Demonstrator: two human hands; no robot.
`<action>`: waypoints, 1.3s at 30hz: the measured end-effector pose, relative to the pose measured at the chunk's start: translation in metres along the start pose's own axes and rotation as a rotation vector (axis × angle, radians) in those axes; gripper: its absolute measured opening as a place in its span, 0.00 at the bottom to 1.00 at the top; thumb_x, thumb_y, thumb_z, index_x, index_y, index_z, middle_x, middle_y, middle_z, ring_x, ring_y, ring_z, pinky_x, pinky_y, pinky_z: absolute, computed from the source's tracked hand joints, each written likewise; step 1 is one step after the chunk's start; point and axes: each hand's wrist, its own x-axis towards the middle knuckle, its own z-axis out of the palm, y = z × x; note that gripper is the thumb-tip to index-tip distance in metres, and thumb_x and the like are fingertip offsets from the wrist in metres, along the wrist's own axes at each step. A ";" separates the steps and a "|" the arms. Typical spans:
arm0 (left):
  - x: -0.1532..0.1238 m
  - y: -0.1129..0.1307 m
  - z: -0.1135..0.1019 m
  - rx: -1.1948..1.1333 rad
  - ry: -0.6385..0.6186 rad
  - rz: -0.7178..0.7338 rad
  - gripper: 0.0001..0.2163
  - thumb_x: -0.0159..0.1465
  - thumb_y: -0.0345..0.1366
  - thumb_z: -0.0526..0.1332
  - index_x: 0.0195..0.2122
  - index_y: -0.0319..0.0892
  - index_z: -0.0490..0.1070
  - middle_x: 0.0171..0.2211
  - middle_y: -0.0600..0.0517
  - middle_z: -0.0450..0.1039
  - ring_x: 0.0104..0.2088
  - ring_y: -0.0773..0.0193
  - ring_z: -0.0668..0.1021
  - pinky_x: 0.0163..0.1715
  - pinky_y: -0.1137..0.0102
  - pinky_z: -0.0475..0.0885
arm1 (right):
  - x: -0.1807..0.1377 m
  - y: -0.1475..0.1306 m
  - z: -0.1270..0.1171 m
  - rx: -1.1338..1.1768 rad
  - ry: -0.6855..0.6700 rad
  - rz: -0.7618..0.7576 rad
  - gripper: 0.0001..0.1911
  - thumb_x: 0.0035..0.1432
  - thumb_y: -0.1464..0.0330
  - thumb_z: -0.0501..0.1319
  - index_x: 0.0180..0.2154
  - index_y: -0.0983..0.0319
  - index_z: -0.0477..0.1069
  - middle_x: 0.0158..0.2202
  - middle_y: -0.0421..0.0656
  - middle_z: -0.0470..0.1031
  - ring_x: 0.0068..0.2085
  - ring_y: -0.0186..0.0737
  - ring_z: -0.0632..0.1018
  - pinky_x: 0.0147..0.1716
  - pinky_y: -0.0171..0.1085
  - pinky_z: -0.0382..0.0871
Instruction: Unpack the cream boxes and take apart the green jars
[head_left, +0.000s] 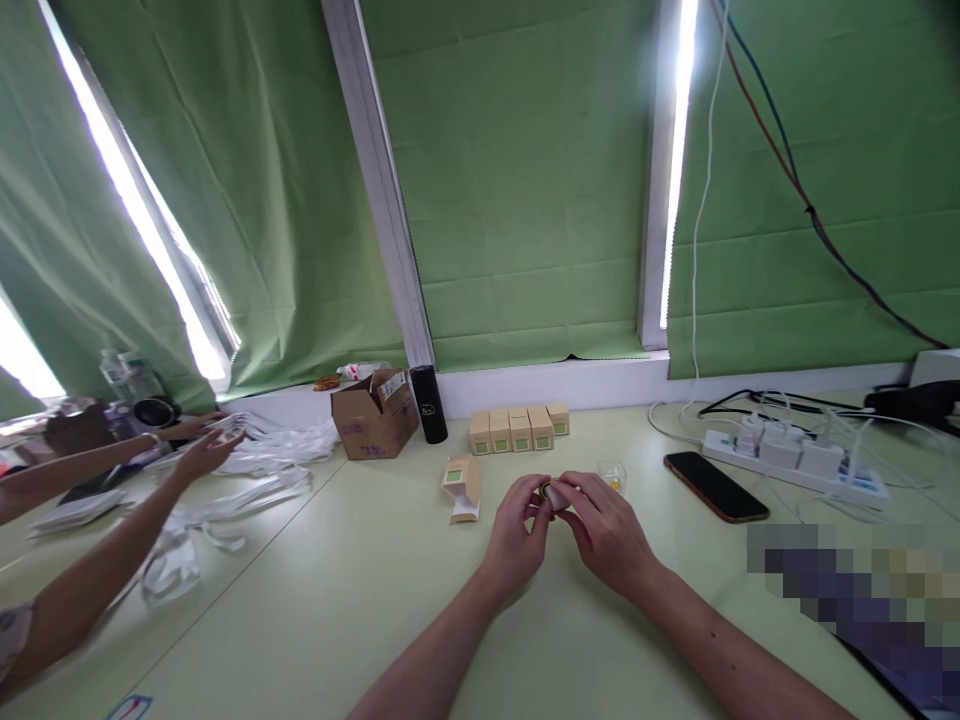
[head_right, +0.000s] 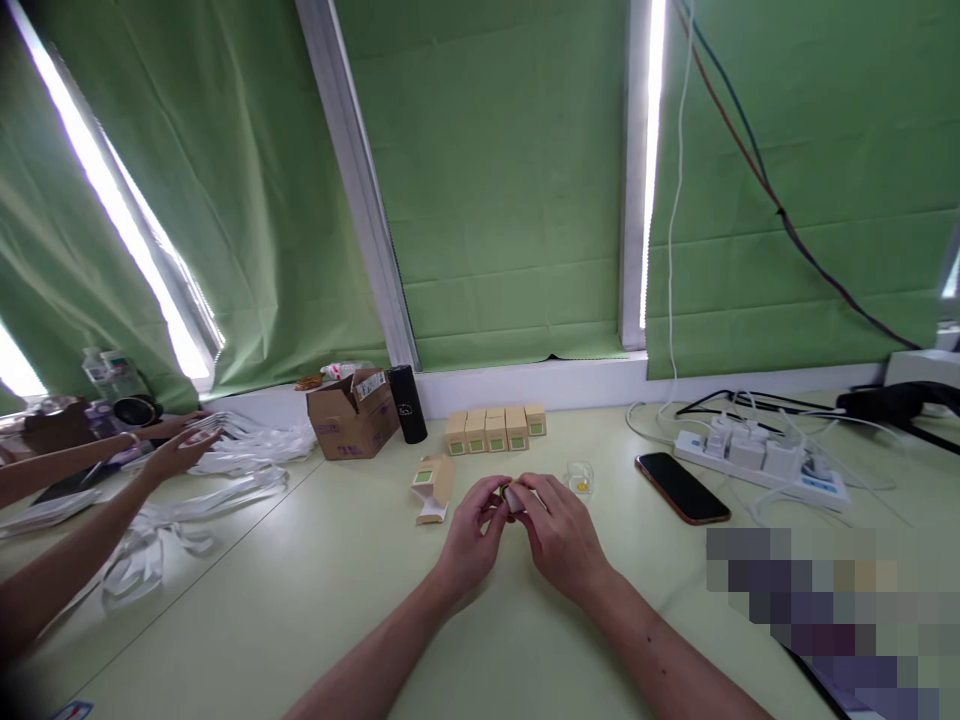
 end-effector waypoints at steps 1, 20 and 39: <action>0.000 0.000 0.000 0.018 0.000 0.007 0.12 0.73 0.35 0.57 0.55 0.45 0.71 0.53 0.43 0.73 0.48 0.58 0.80 0.45 0.63 0.81 | 0.000 0.000 0.000 -0.016 -0.014 -0.004 0.18 0.70 0.76 0.55 0.58 0.61 0.69 0.50 0.52 0.77 0.49 0.49 0.78 0.44 0.46 0.78; 0.001 0.005 -0.002 0.172 0.010 0.036 0.12 0.69 0.32 0.59 0.54 0.43 0.71 0.45 0.45 0.79 0.42 0.59 0.82 0.45 0.62 0.81 | -0.001 0.001 0.003 -0.184 -0.069 -0.061 0.16 0.72 0.74 0.53 0.59 0.62 0.68 0.50 0.53 0.78 0.46 0.48 0.81 0.41 0.44 0.76; 0.007 0.012 0.000 0.164 0.026 -0.100 0.11 0.63 0.28 0.60 0.46 0.43 0.75 0.37 0.52 0.81 0.34 0.65 0.80 0.39 0.69 0.77 | 0.000 -0.004 0.006 -0.014 -0.149 0.027 0.22 0.66 0.80 0.49 0.58 0.62 0.64 0.51 0.54 0.74 0.48 0.49 0.80 0.42 0.45 0.80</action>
